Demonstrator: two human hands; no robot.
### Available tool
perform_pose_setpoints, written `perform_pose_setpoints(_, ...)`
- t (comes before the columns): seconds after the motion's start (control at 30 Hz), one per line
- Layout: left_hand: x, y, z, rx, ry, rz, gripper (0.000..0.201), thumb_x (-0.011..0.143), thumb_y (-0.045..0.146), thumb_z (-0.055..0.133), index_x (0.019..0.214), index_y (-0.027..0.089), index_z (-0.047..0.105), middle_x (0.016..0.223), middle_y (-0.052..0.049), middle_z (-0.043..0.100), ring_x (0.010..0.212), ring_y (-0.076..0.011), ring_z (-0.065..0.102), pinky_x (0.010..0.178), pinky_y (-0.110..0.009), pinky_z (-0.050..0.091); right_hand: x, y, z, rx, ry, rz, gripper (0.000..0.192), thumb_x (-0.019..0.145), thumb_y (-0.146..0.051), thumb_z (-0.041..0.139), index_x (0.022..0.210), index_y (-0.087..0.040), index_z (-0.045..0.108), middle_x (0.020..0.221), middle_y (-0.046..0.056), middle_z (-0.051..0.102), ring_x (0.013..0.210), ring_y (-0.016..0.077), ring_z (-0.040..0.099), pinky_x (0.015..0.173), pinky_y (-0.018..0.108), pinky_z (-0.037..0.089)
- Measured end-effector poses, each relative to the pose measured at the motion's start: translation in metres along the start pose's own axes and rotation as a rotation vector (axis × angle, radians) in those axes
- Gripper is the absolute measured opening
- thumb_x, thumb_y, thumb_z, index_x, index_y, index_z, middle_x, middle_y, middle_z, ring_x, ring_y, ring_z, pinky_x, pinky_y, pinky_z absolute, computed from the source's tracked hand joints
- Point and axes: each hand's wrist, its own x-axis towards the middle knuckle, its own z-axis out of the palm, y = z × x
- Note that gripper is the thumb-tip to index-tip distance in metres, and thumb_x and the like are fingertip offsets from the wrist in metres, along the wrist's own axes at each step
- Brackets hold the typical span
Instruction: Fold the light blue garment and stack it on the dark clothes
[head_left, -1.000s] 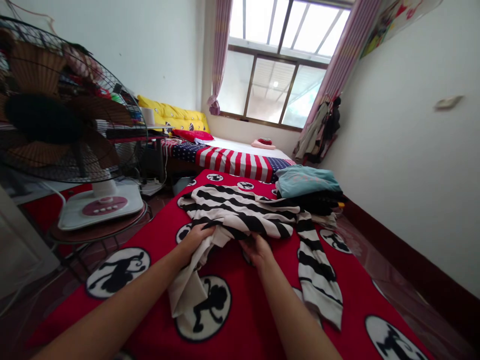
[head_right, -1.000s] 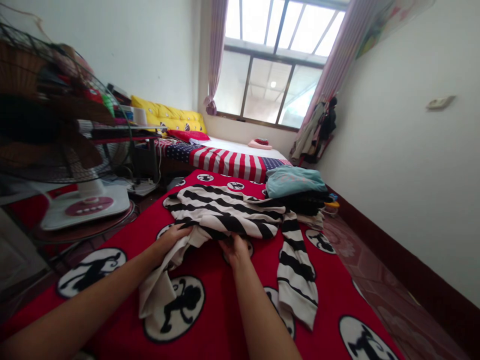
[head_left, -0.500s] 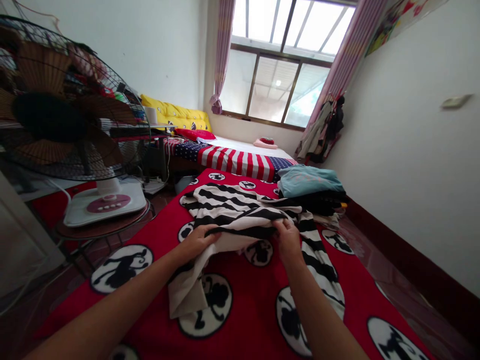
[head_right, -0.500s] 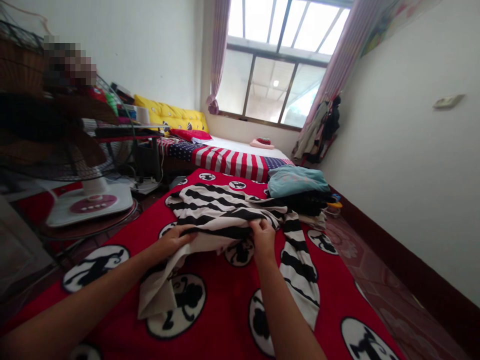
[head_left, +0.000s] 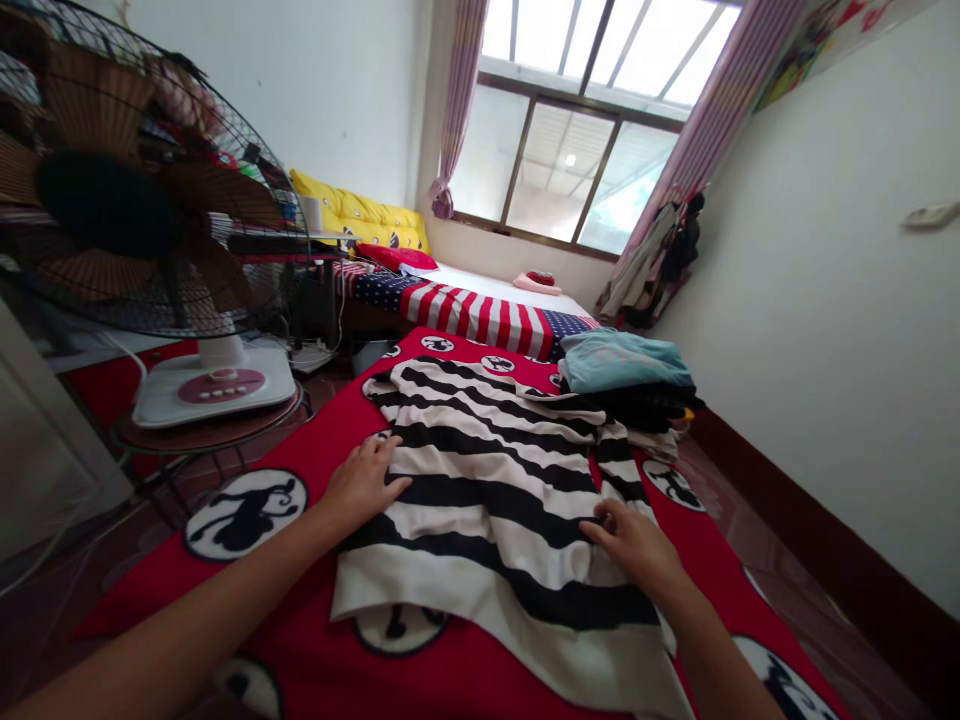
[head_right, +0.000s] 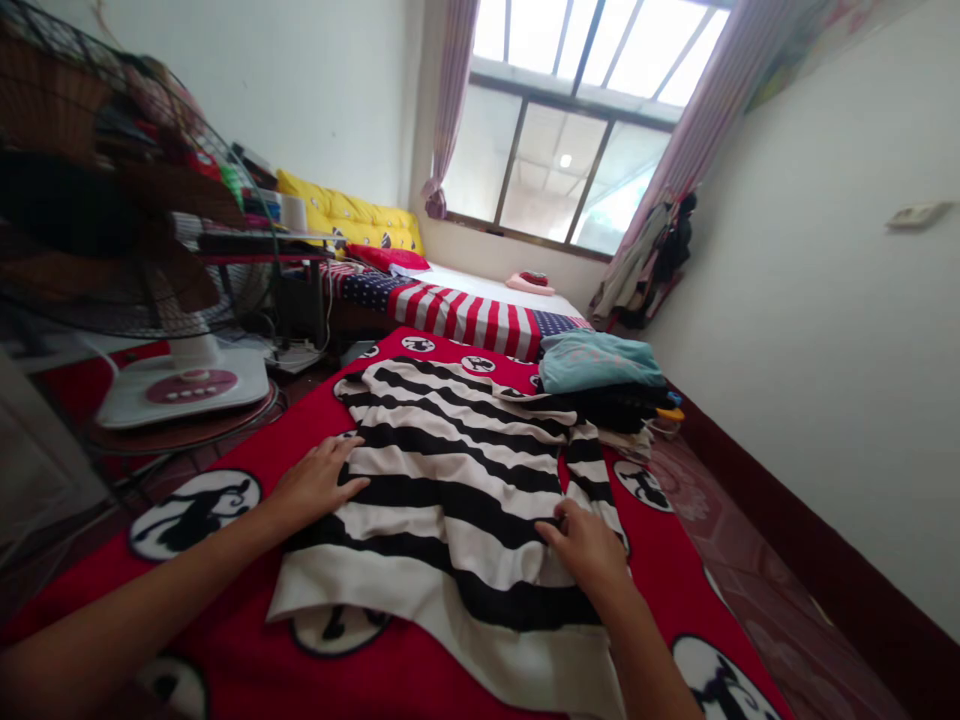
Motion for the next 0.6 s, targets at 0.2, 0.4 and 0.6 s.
perform_pose_setpoints(0.2, -0.005, -0.009, -0.014, -0.239, -0.222, 0.045, 0.061, 0.067, 0.017, 0.054, 0.127, 0.019, 0.057, 0.109, -0.009, 0.067, 0.088, -0.0241, 0.065, 0.081, -0.032, 0.049, -0.003, -0.008, 0.019, -0.077, 0.057, -0.043, 0.026, 0.08, -0.03, 0.059, 0.104, -0.024, 0.061, 0.09, 0.004, 0.07, 0.085, 0.0227, 0.065, 0.066, 0.028, 0.036)
perform_pose_setpoints(0.4, 0.012, -0.044, -0.061, -0.306, -0.299, -0.07, 0.042, 0.051, 0.015, 0.054, 0.084, 0.026, 0.076, 0.063, 0.003, 0.066, 0.062, -0.0203, 0.061, 0.06, -0.025, 0.045, 0.001, -0.002, 0.018, -0.087, 0.028, -0.083, 0.019, 0.079, -0.021, 0.054, 0.092, -0.026, 0.066, 0.092, 0.002, 0.069, 0.087, 0.0208, 0.064, 0.066, 0.028, 0.037)
perform_pose_setpoints(0.6, 0.018, -0.029, -0.072, 0.185, -0.229, 0.057, 0.02, 0.058, 0.02, 0.062, 0.071, 0.026, 0.076, 0.092, -0.008, 0.068, 0.096, -0.0335, 0.061, 0.08, -0.039, 0.047, -0.005, -0.022, -0.006, 0.102, 0.171, -0.188, 0.012, 0.072, -0.02, 0.064, 0.08, -0.026, 0.072, 0.1, 0.004, 0.065, 0.094, 0.022, 0.063, 0.071, 0.029, 0.043)
